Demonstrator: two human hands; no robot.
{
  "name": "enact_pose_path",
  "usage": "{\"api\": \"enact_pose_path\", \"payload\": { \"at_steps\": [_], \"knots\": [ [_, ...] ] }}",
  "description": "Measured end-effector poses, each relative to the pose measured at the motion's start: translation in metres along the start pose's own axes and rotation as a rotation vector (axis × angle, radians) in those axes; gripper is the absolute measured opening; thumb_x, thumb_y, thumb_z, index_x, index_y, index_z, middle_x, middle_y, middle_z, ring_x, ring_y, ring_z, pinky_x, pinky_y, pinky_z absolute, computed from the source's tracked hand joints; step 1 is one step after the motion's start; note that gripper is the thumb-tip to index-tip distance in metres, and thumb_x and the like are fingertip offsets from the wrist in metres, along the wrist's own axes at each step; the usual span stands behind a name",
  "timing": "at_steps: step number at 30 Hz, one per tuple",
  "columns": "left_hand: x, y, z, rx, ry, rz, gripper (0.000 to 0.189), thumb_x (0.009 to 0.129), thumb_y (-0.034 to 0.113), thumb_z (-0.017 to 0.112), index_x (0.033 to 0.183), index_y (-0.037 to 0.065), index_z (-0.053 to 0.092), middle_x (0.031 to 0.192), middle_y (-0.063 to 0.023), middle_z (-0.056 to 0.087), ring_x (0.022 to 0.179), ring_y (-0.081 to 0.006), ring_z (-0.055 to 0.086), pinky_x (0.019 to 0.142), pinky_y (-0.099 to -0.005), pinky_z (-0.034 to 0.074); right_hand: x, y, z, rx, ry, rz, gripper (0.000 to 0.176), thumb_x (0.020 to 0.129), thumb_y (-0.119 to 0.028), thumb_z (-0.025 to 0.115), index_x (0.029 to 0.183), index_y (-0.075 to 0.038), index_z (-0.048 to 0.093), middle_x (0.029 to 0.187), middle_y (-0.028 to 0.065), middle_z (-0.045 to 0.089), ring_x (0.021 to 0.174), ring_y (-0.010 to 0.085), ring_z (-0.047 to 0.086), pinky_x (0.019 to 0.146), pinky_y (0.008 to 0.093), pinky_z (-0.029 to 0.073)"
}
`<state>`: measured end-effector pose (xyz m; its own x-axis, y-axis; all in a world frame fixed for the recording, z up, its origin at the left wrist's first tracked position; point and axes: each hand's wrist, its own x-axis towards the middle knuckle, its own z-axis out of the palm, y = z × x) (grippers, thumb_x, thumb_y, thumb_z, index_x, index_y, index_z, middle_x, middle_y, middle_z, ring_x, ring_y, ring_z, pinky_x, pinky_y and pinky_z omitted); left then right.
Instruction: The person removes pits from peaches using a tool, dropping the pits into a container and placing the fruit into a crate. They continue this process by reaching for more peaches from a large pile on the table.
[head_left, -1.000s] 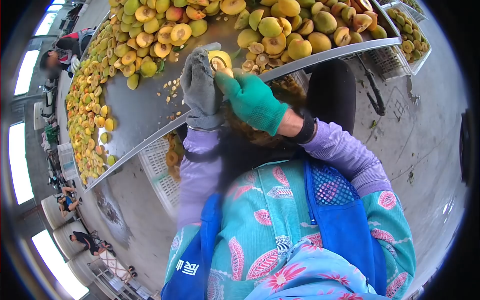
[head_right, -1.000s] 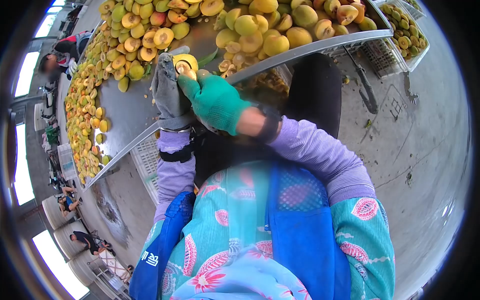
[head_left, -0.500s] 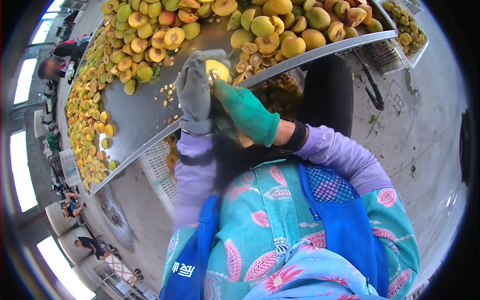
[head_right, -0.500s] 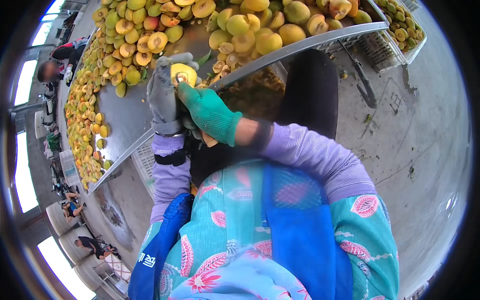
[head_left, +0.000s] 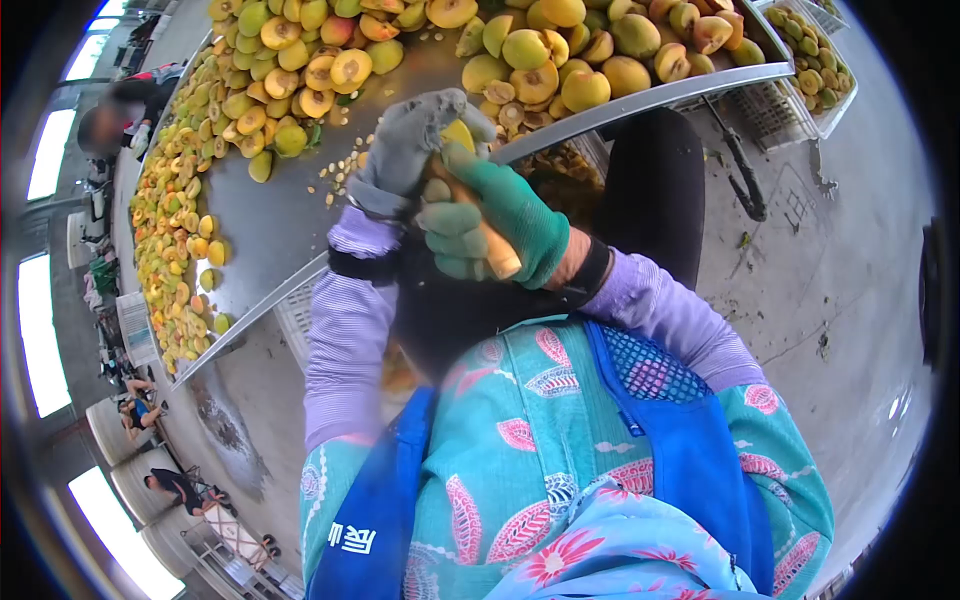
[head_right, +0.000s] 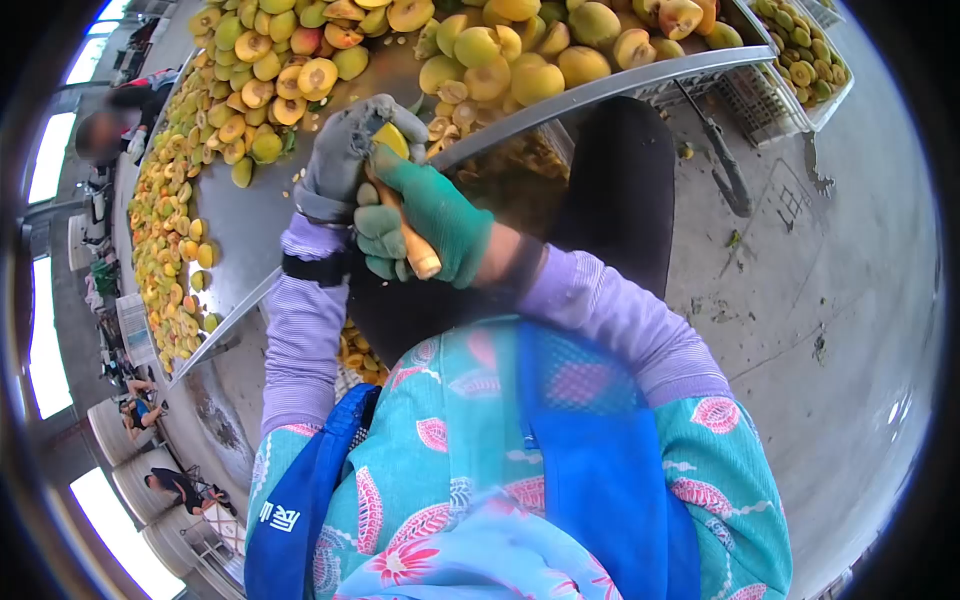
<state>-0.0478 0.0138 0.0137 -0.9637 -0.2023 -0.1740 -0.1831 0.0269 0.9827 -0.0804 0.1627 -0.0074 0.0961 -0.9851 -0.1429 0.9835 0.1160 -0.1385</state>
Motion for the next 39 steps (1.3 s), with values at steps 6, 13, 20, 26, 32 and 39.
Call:
{"api": "enact_pose_path", "payload": {
  "at_steps": [6,13,20,26,32,39],
  "knots": [
    [-0.011,-0.022,0.002,0.0,-0.002,0.152,0.04,0.096,0.036,0.047,0.091,0.0,0.065,0.076,-0.0102,0.063,0.068,-0.0186,0.06,0.063,-0.0282,0.048,-0.004,0.004,-0.007,-0.117,-0.004,0.062,0.039,0.098,-0.052,0.041,0.087,-0.016,0.047,0.056,-0.0076,0.037,0.042,0.008,0.036,0.039,0.0248,0.032],
    [-0.073,-0.043,0.001,-0.535,0.748,0.055,0.039,0.097,0.038,0.048,0.107,0.003,0.061,0.084,-0.0087,0.064,0.064,-0.0177,0.059,0.055,-0.0306,0.05,0.013,0.012,0.019,-0.09,-0.129,0.255,0.038,0.097,-0.05,0.043,0.085,-0.015,0.052,0.054,-0.0064,0.04,0.042,0.0087,0.038,0.039,0.0255,0.033],
    [-0.15,-0.036,-0.077,0.881,0.753,-0.325,0.027,0.09,0.024,0.059,0.108,0.005,0.065,0.092,-0.0075,0.066,0.079,-0.0168,0.063,0.072,-0.0273,0.05,-0.007,0.0,-0.022,-0.137,0.354,0.205,0.032,0.096,-0.048,0.045,0.087,-0.017,0.05,0.058,-0.0022,0.044,0.045,0.0101,0.043,0.04,0.0254,0.034],
    [0.077,-0.03,-0.022,1.299,0.222,0.231,0.043,0.08,0.028,0.065,0.116,0.004,0.059,0.11,-0.0177,0.062,0.098,-0.0317,0.063,0.085,-0.0386,0.05,-0.028,-0.02,-0.011,-0.144,0.48,-0.018,0.034,0.095,-0.05,0.046,0.086,-0.018,0.049,0.061,-0.0019,0.044,0.045,0.0123,0.042,0.041,0.0261,0.035],
    [0.087,-0.018,-0.028,1.037,-0.008,-0.061,0.05,0.074,0.007,0.062,0.124,0.005,0.05,0.108,-0.014,0.06,0.097,-0.0269,0.063,0.083,-0.0365,0.051,-0.037,-0.039,-0.023,-0.458,0.635,-0.379,0.041,0.095,-0.052,0.048,0.088,-0.012,0.052,0.062,-0.0014,0.048,0.047,0.0098,0.046,0.042,0.0233,0.038],
    [-0.028,-0.024,-0.025,-0.413,0.042,0.07,0.059,0.085,0.013,0.066,0.137,0.0,0.04,0.123,-0.0146,0.055,0.105,-0.0222,0.061,0.086,-0.0337,0.054,0.004,-0.028,-0.027,-1.385,0.556,-0.479,0.051,0.096,-0.046,0.047,0.106,0.003,0.057,0.084,0.023,0.065,0.081,0.0373,0.064,0.075,0.0439,0.049]
  ]
}}
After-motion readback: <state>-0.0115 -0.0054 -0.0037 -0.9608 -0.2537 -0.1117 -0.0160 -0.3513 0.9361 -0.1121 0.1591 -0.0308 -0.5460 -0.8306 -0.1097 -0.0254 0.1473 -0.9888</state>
